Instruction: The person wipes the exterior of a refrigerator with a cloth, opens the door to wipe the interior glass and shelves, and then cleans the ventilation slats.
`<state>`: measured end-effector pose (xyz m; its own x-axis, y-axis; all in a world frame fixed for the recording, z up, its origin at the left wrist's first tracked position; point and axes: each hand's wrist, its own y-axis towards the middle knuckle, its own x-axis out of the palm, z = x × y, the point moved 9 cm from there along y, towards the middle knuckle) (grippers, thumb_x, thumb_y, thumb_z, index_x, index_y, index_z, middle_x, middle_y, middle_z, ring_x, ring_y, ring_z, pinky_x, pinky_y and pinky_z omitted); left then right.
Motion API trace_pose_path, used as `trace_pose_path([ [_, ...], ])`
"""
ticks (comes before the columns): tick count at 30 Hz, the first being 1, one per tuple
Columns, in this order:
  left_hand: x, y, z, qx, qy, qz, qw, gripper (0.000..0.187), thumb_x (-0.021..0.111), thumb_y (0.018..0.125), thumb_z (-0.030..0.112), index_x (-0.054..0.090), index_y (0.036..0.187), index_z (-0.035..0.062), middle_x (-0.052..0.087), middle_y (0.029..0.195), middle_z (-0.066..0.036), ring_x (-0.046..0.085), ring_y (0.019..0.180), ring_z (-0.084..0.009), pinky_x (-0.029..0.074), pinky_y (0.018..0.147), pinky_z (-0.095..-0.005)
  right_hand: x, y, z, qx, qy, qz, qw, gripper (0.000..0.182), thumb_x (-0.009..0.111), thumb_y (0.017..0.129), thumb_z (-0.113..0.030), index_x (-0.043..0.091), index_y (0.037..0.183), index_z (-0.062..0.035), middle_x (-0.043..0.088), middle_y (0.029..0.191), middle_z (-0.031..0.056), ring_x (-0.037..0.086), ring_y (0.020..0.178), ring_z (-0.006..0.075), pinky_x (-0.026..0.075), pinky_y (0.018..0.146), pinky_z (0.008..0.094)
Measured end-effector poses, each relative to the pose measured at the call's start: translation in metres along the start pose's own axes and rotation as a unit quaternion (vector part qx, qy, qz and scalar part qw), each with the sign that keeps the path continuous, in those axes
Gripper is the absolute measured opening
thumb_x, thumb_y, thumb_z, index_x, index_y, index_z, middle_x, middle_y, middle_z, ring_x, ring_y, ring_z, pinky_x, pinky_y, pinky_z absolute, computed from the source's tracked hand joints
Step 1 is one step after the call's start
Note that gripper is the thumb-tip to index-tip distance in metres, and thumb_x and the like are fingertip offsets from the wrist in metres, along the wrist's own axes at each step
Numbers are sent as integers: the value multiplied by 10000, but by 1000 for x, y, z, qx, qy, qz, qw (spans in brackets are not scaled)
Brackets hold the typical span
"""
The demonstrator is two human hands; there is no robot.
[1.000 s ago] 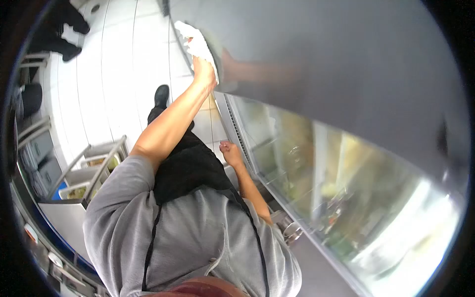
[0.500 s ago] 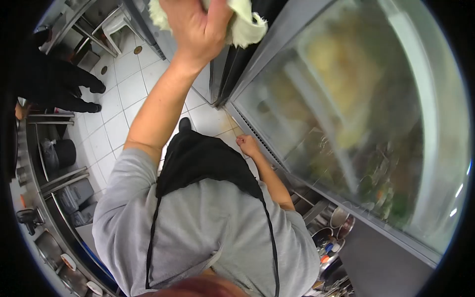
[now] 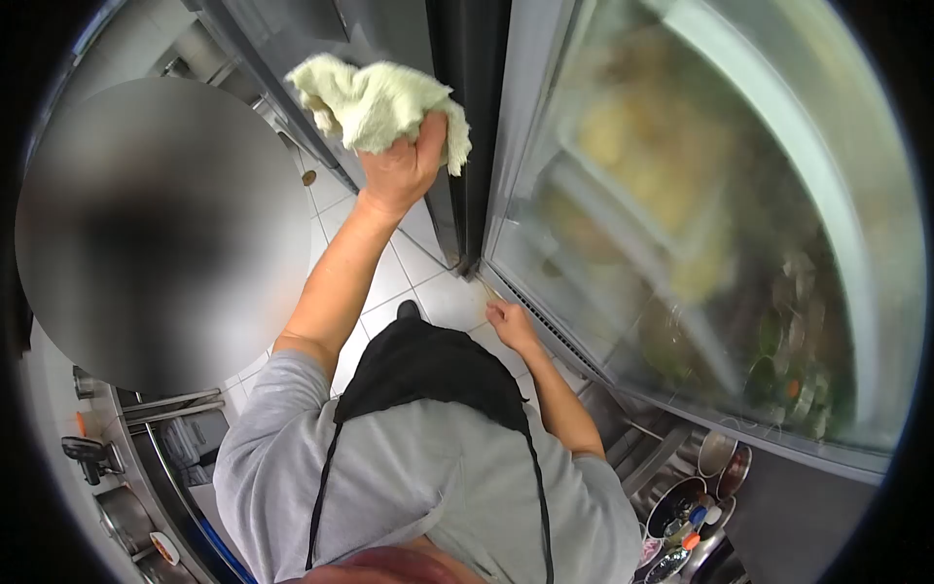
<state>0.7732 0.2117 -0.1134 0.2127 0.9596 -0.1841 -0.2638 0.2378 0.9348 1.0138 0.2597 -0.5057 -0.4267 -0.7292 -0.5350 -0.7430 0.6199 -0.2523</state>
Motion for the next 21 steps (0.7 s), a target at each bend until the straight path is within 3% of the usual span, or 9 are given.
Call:
trace_pose_path([
  [3, 4, 7, 4, 55, 78, -34, 995, 405, 726, 781, 260, 660, 1162, 139, 506, 1286, -127, 376, 1246, -430, 161, 1127, -607, -75, -11, -155, -135, 71, 168, 974, 249, 619, 920, -146, 691, 1116, -9, 707, 1012, 185, 681, 893, 315, 526, 780, 364],
  [4, 4, 4, 4, 60, 78, -45, 994, 453, 726, 792, 289, 649, 1210, 135, 458, 1382, -155, 313, 1327, -461, 131, 1147, -605, -103, -27, -218, -230, 67, 232, 943, 228, 608, 914, -90, 689, 1105, 5, 699, 1027, 182, 672, 907, 319, 525, 793, 367],
  [7, -3, -7, -6, 22, -99, 3, 995, 528, 650, 846, 410, 619, 1270, 99, 265, 1527, -179, 190, 1409, -427, 44, 1167, -567, -146, -72, -344, -421, 85, 332, 840, 233, 577, 897, 16, 668, 1110, 40, 675, 1073, 187, 643, 987, 332, 506, 870, 381],
  [10, -16, -4, -11, -69, -333, 45, 939, 545, 558, 911, 439, 596, 1295, 54, 300, 1506, -150, 287, 1372, -346, 129, 1171, -441, -146, -66, -394, -487, 117, 354, 790, 279, 510, 946, -15, 617, 1185, 81, 622, 1187, 207, 628, 978, 262, 516, 858, 350],
  [13, -38, 17, 4, 10, -247, -72, 966, 629, 342, 973, 516, 632, 1242, 27, 378, 1467, -155, 312, 1365, -317, 207, 1144, -427, -131, -38, -398, -452, 157, 400, 782, 318, 475, 968, -35, 571, 1251, 74, 565, 1291, 217, 594, 1088, 280, 486, 942, 373],
  [15, -51, 22, 7, 71, -203, -103, 971, 644, 307, 973, 510, 656, 1203, 21, 394, 1459, -170, 307, 1360, -325, 218, 1124, -458, -112, -36, -402, -446, 87, 421, 785, 416, 458, 989, -63, 449, 1372, 99, 490, 1385, 255, 528, 1226, 360, 426, 1034, 422],
  [16, -58, 29, 12, 72, -166, -72, 981, 648, 357, 897, 579, 711, 1083, 69, 466, 1400, -219, 384, 1194, -410, 217, 1077, -503, -102, -31, -406, -442, 99, 434, 779, 429, 461, 986, -54, 427, 1378, 117, 480, 1383, 278, 510, 1244, 400, 412, 1045, 445],
  [18, -68, 35, 14, 110, -164, -81, 977, 616, 416, 858, 558, 715, 1062, 60, 507, 1360, -218, 415, 1164, -400, 276, 1017, -503, -86, -24, -406, -432, 99, 454, 773, 517, 462, 988, -55, 304, 1429, 165, 421, 1425, 314, 437, 1319, 459, 365, 1086, 491],
  [21, -83, 63, 33, 176, -155, -119, 965, 515, 593, 768, 476, 702, 1011, 35, 593, 1263, -191, 517, 1050, -354, 368, 898, -491, -99, -12, -434, -397, 89, 492, 770, 491, 512, 986, -142, 386, 1411, 69, 465, 1382, 258, 475, 1272, 400, 418, 1022, 457],
])
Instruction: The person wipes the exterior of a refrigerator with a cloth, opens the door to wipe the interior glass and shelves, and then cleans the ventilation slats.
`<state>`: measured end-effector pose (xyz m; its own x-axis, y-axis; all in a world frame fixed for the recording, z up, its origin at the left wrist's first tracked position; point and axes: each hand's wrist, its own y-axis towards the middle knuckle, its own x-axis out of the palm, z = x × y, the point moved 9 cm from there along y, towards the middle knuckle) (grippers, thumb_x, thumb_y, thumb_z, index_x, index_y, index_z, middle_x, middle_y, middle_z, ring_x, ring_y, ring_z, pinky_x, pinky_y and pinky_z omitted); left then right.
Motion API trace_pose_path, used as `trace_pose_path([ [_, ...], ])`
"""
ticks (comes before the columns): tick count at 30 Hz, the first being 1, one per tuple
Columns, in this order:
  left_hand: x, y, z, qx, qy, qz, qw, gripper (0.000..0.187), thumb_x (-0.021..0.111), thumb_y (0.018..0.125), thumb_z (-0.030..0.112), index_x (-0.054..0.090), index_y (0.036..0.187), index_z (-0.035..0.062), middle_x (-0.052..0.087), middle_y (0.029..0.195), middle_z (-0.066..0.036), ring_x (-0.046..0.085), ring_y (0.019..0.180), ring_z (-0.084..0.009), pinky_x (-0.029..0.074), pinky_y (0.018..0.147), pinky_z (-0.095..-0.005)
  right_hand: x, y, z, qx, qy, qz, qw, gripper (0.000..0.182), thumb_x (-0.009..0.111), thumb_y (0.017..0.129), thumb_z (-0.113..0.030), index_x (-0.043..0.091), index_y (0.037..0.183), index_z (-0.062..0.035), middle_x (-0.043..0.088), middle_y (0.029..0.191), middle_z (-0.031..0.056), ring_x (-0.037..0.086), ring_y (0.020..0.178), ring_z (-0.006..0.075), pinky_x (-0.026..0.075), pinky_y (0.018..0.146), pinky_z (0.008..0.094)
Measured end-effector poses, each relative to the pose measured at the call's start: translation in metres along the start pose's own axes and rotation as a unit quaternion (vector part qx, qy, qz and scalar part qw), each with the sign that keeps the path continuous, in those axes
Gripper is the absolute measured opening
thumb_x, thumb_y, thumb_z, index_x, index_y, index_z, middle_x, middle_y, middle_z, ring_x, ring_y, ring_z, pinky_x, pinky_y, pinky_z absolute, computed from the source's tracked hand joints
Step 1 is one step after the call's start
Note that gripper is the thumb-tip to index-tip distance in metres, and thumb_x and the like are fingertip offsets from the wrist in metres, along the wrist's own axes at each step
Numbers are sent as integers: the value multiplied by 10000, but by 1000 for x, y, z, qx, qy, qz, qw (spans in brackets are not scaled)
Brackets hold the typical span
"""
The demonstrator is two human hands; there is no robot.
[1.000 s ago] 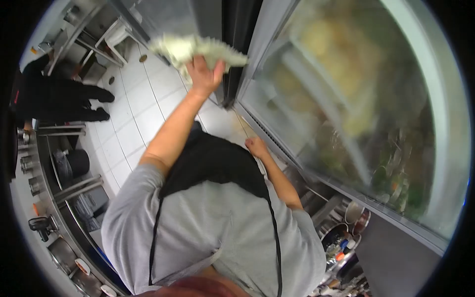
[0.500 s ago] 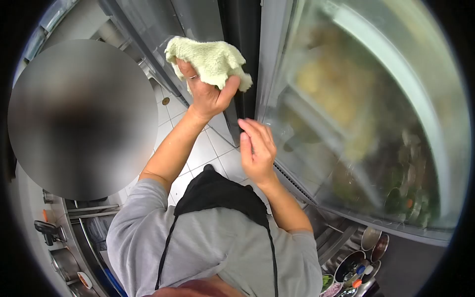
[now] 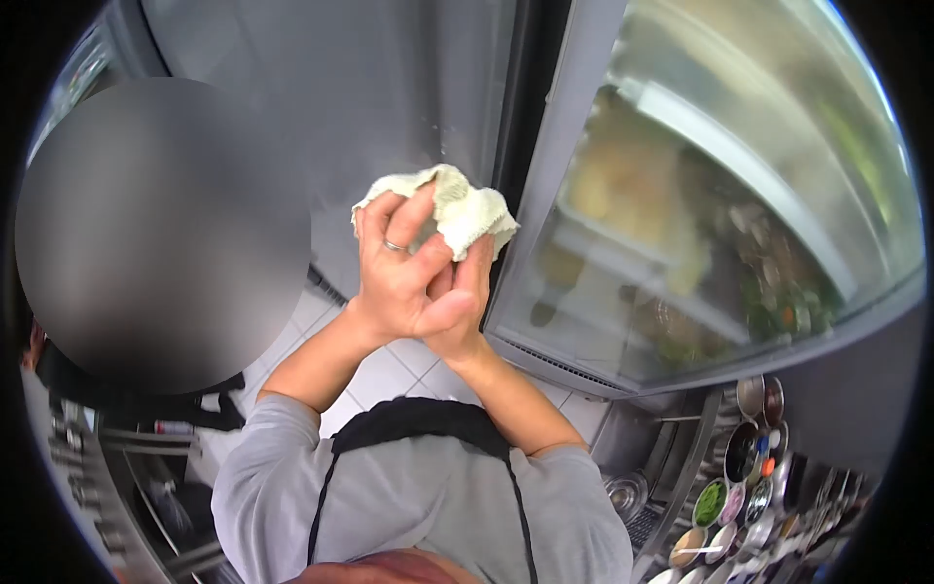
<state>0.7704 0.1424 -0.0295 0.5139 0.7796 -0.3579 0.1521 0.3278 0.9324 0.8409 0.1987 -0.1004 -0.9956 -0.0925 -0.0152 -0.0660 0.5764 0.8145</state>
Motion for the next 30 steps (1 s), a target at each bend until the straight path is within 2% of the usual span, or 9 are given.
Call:
trace_pose_path([
  [3, -14, 17, 10, 58, -35, -75, 995, 432, 716, 724, 338, 681, 1039, 43, 647, 1177, -168, 586, 923, -326, 443, 832, -470, 12, 17, 1, -34, -86, 30, 995, 481, 526, 980, -159, 407, 1401, 43, 475, 1372, 241, 470, 1271, 393, 402, 1029, 456],
  [10, -87, -1, -7, 123, -248, 26, 960, 347, 739, 704, 148, 706, 1030, 34, 686, 1090, -167, 634, 712, -251, 510, 572, -314, -12, 93, -13, -130, -253, 92, 954, 487, 537, 947, -129, 430, 1388, 48, 444, 1426, 231, 425, 1306, 422, 300, 1119, 453],
  [15, -85, -60, -50, 34, -325, -37, 944, 240, 732, 717, 92, 727, 947, 23, 696, 1022, -154, 652, 739, -235, 520, 612, -315, -31, 220, -93, -197, -286, 122, 930, 595, 486, 785, 25, 445, 1374, 97, 499, 1380, 282, 456, 1301, 409, 327, 1127, 408],
  [19, -65, -111, -72, -52, -369, -131, 919, 182, 733, 782, 96, 741, 953, 35, 707, 1005, -121, 676, 812, -245, 533, 660, -328, -85, 392, -140, -306, -262, 65, 913, 530, 505, 908, -141, 461, 1394, 65, 599, 1297, 227, 580, 1151, 278, 423, 999, 351],
  [21, -50, -139, -77, -108, -392, -228, 884, 198, 715, 851, 173, 747, 1010, 59, 712, 1017, -107, 684, 842, -242, 539, 659, -339, -36, 395, -210, -269, -255, 68, 926, 630, 486, 983, -270, 304, 1510, 25, 362, 1530, 250, 320, 1439, 335, 238, 1176, 367],
  [24, -29, -188, -83, -171, -402, -363, 823, 240, 686, 883, 230, 741, 1061, 79, 713, 1021, -104, 681, 828, -236, 539, 639, -335, -30, 390, -209, -327, -226, 49, 916, 635, 572, 958, -301, 381, 1482, 2, 435, 1479, 233, 438, 1347, 345, 311, 1147, 382],
  [25, -21, -207, -85, -165, -383, -405, 814, 277, 664, 903, 271, 730, 1096, 84, 710, 1026, -111, 678, 805, -244, 541, 639, -333, -21, 358, -199, -283, -229, 74, 928, 531, 493, 995, -250, 424, 1440, 32, 467, 1459, 224, 449, 1347, 300, 322, 1127, 360],
  [29, -16, -258, -96, -190, -367, -466, 783, 295, 665, 904, 287, 724, 1114, 88, 705, 1037, -132, 680, 792, -269, 550, 680, -356, -11, 209, -118, -287, -358, 199, 866, 364, 400, 1058, -186, 554, 1225, 98, 623, 1186, 266, 594, 1103, 406, 457, 926, 432],
  [30, -17, -266, -99, -204, -370, -472, 774, 300, 668, 902, 289, 722, 1119, 89, 704, 1040, -139, 682, 795, -277, 551, 695, -363, -13, 168, -80, -170, -310, 159, 922, 364, 392, 1060, -184, 540, 1250, 90, 608, 1232, 252, 582, 1132, 391, 454, 938, 418],
])
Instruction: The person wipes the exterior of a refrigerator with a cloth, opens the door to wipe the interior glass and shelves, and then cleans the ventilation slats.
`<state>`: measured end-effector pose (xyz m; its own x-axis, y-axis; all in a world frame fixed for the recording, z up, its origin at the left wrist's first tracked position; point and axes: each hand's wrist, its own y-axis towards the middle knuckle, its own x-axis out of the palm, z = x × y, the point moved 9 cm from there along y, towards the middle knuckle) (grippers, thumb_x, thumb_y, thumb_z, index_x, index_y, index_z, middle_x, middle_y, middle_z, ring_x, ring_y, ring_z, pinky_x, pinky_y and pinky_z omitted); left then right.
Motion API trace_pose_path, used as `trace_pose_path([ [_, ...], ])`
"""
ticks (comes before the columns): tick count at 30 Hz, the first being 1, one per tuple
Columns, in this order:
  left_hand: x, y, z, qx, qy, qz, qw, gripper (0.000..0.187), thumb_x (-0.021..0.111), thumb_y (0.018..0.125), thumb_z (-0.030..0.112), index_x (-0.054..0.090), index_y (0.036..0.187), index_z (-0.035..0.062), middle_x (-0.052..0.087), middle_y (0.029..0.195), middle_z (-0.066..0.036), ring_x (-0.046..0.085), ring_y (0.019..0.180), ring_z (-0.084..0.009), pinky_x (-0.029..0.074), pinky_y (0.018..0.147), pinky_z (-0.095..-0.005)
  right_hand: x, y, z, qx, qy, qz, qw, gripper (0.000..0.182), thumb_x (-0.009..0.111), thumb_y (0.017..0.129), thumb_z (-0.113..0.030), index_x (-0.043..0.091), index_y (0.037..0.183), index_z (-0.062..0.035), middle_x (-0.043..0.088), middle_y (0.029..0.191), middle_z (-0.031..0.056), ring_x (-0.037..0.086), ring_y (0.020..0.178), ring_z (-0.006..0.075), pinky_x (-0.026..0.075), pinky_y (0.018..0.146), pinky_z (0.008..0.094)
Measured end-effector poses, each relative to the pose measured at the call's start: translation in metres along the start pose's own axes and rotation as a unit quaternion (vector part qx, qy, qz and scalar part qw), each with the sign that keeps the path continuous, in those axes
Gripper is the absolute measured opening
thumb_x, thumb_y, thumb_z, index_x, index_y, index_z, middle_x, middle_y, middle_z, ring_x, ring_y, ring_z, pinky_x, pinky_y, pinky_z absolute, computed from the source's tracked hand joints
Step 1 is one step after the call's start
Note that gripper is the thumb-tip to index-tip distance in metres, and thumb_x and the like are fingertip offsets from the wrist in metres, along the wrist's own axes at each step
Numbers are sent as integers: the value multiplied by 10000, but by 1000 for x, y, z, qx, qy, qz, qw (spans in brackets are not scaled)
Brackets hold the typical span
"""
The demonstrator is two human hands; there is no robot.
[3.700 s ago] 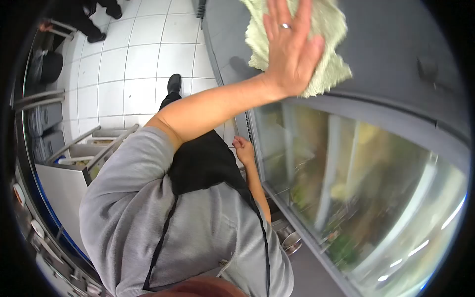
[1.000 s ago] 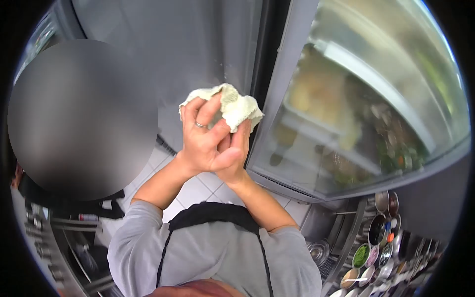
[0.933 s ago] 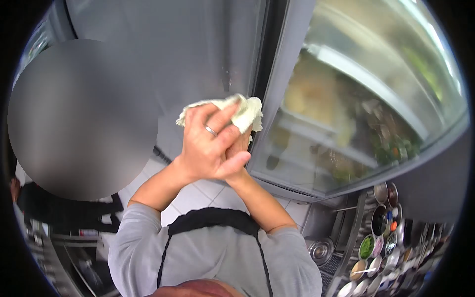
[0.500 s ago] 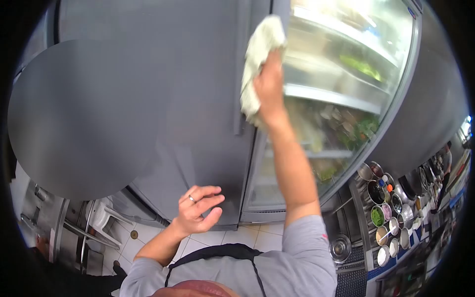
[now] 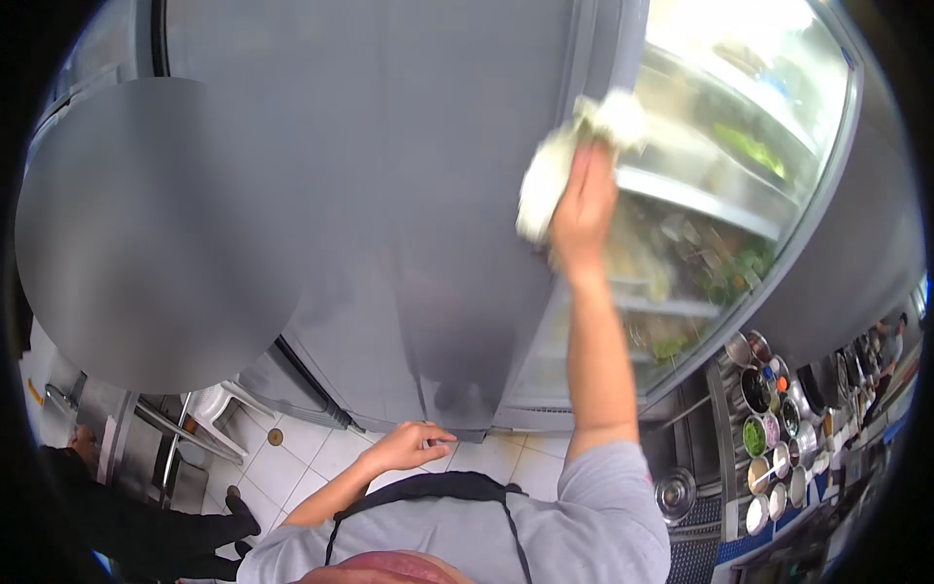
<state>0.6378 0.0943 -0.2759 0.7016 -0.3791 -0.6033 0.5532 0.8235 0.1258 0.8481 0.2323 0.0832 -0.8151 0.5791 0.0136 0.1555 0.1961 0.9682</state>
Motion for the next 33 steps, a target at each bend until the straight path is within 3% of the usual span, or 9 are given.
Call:
trace_pose_path([
  [6, -1, 2, -13, -2, -2, -8, 1000, 305, 684, 884, 251, 708, 1138, 83, 699, 992, -165, 684, 867, -319, 536, 776, -390, 15, -317, 43, -80, -228, -125, 962, 572, 654, 810, -222, 537, 1314, 23, 422, 1384, 292, 377, 1278, 550, 264, 1094, 656],
  [10, -8, 23, 9, 44, 24, -19, 999, 313, 666, 881, 245, 704, 1128, 57, 698, 990, -163, 682, 864, -320, 539, 757, -393, 46, -250, -15, -120, -249, -298, 914, 487, 643, 753, -189, 632, 1188, 29, 578, 1140, 145, 522, 1071, 344, 416, 913, 477],
  [11, -11, 29, 20, 50, 26, -24, 998, 315, 663, 882, 245, 703, 1129, 55, 697, 995, -162, 681, 866, -319, 539, 757, -393, 61, -231, -39, -260, -266, -251, 893, 550, 656, 773, -224, 599, 1264, 18, 578, 1205, 145, 526, 1132, 342, 431, 978, 460],
  [20, -13, 57, 52, 78, 16, 1, 997, 315, 654, 881, 236, 700, 1136, 57, 691, 1036, -147, 677, 861, -313, 536, 767, -398, 107, -46, -117, -84, -204, -240, 945, 596, 644, 890, -392, 504, 1420, -157, 393, 1482, 169, 411, 1312, 436, 303, 1074, 590],
  [22, -14, 55, 33, 79, 12, 36, 996, 309, 663, 871, 232, 706, 1123, 59, 694, 1026, -148, 676, 860, -310, 534, 772, -402, 111, -140, -115, -266, -305, -168, 899, 621, 647, 880, -409, 457, 1451, -258, 564, 1293, 124, 568, 1135, 373, 462, 900, 584],
  [26, -20, 33, -29, -1, -30, 116, 993, 302, 690, 840, 239, 724, 1077, 55, 705, 990, -146, 677, 880, -291, 530, 780, -393, 112, -383, -34, -264, -148, -536, 788, 643, 607, 905, -273, 373, 1503, -297, 533, 1336, 13, 530, 1182, 273, 464, 896, 456],
  [29, -25, 22, -61, -72, -13, 156, 985, 300, 690, 837, 229, 726, 1077, 52, 706, 987, -140, 675, 869, -274, 528, 763, -383, 94, -389, -31, -224, 8, -542, 810, 462, 583, 930, -234, 531, 1390, -239, 617, 1227, 40, 595, 1088, 289, 491, 852, 424],
  [31, -32, 19, -65, -106, -24, 180, 978, 301, 689, 837, 225, 726, 1079, 50, 705, 981, -137, 672, 865, -268, 528, 754, -372, 109, -289, -52, 99, 134, -530, 831, 170, 642, 905, -241, 712, 990, -111, 686, 924, 99, 649, 829, 308, 523, 753, 375],
  [33, -37, 20, -58, -102, -48, 190, 975, 295, 686, 842, 220, 726, 1080, 48, 705, 972, -129, 669, 864, -259, 526, 748, -360, 97, -239, -65, -250, -47, -379, 890, 389, 677, 881, -385, 682, 1225, -205, 699, 1039, 118, 649, 969, 329, 499, 876, 460],
])
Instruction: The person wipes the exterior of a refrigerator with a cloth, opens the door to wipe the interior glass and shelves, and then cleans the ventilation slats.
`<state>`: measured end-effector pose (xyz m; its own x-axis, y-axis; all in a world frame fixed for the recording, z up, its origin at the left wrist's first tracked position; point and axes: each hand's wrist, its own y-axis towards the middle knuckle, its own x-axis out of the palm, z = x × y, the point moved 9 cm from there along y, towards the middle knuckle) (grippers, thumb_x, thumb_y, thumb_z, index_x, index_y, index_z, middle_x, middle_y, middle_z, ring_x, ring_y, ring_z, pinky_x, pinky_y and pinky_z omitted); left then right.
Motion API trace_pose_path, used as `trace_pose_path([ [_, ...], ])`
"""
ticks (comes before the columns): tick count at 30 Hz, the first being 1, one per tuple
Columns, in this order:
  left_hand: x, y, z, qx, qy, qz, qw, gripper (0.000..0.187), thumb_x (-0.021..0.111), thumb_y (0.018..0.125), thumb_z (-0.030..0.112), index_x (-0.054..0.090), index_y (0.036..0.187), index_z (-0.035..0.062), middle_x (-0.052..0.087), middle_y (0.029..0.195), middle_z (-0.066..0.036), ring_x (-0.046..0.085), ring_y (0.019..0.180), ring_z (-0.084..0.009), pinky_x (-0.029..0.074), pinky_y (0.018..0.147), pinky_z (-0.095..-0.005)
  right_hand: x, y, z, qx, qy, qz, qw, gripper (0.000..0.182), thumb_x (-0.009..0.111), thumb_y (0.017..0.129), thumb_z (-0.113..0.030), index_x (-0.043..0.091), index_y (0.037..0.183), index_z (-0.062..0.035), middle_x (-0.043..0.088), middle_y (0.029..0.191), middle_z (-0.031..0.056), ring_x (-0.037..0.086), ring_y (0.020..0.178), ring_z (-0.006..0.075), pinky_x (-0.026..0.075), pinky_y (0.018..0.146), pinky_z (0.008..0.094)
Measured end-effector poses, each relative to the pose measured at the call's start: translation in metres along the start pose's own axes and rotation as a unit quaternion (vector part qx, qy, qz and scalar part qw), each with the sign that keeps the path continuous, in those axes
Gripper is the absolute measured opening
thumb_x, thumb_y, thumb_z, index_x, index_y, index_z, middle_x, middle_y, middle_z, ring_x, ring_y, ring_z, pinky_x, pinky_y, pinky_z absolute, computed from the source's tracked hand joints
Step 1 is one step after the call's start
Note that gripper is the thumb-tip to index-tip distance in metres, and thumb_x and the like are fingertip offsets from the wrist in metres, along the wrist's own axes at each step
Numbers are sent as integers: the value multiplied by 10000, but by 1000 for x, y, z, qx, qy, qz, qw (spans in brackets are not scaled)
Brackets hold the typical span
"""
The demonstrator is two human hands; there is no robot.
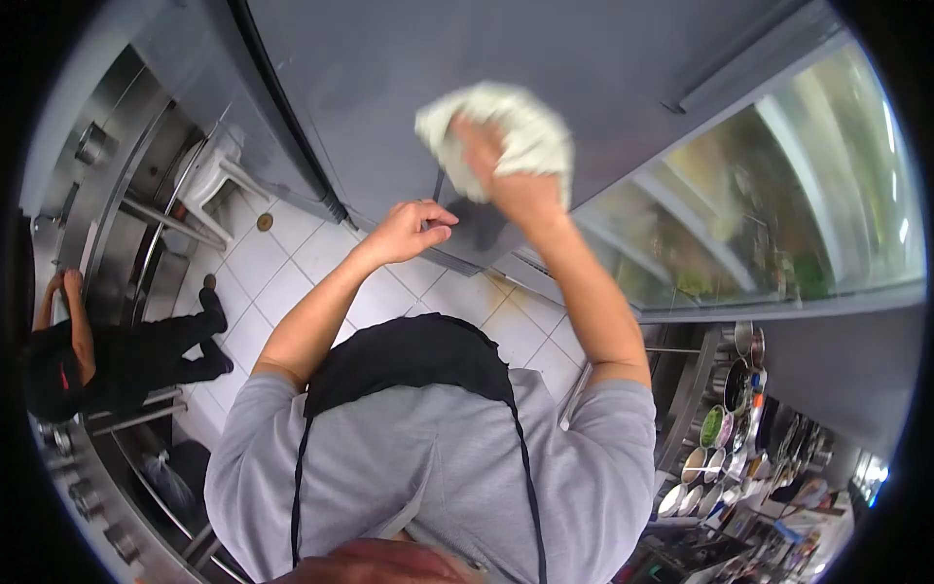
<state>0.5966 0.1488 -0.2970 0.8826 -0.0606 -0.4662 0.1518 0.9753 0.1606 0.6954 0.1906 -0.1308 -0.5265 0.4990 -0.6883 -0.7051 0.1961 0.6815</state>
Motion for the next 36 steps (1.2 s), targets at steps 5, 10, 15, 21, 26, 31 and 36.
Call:
trace_pose_path([
  [5, 17, 3, -1, -36, -32, -34, 998, 268, 671, 867, 190, 720, 1082, 37, 706, 1004, -114, 666, 888, -236, 523, 746, -347, -89, 69, 34, 113, -214, 234, 942, 673, 690, 823, -535, 543, 1401, -223, 331, 1535, 236, 171, 1438, 520, 242, 1140, 572],
  [10, 47, -4, -7, -51, -28, -112, 992, 309, 672, 865, 189, 693, 1129, 31, 689, 1074, -144, 671, 956, -277, 536, 813, -374, 85, -51, -28, 32, -165, -112, 979, 560, 606, 857, -249, 515, 1408, -295, 372, 1558, 47, 434, 1339, 315, 419, 1019, 542],
  [15, 39, -33, -74, -60, 108, -166, 978, 392, 658, 861, 257, 666, 1170, 16, 677, 1118, -170, 672, 974, -315, 529, 867, -419, 141, -128, -42, 46, -30, -317, 947, 536, 587, 843, -171, 540, 1365, -284, 499, 1434, -17, 625, 1086, 186, 563, 677, 334],
  [21, 10, -130, -215, -189, 127, -282, 932, 459, 693, 819, 341, 679, 1185, 65, 712, 1021, -143, 675, 973, -310, 523, 876, -397, 9, 62, -29, 114, -234, 61, 964, 394, 732, 746, -479, 644, 967, -164, 551, 1156, 174, 482, 1143, 561, 514, 586, 569],
  [26, -45, -194, -308, -275, 131, -293, 906, 464, 690, 809, 350, 689, 1180, 71, 705, 1094, -176, 660, 1061, -330, 510, 937, -402, 39, 147, -41, 221, -294, 163, 916, 732, 573, 859, -556, 455, 1449, -139, 129, 1583, 323, 25, 1406, 640, -51, 1029, 794],
  [31, -107, -176, -252, -202, 78, -406, 888, 383, 672, 885, 284, 680, 1205, 74, 693, 1167, -151, 654, 1079, -290, 499, 944, -360, 242, 28, -151, -53, -181, -168, 967, 644, 560, 881, -144, 388, 1501, -177, 336, 1582, 19, 393, 1405, 210, 327, 1127, 526],
  [36, -345, -99, 146, 297, 94, -104, 945, 406, 609, 929, 339, 666, 1165, 14, 674, 1102, -218, 641, 1078, -359, 520, 899, -413, 239, -5, -128, 83, 162, 0, 983, 599, 572, 835, 43, 511, 1398, -150, 484, 1470, 51, 576, 1209, 221, 486, 971, 372],
])
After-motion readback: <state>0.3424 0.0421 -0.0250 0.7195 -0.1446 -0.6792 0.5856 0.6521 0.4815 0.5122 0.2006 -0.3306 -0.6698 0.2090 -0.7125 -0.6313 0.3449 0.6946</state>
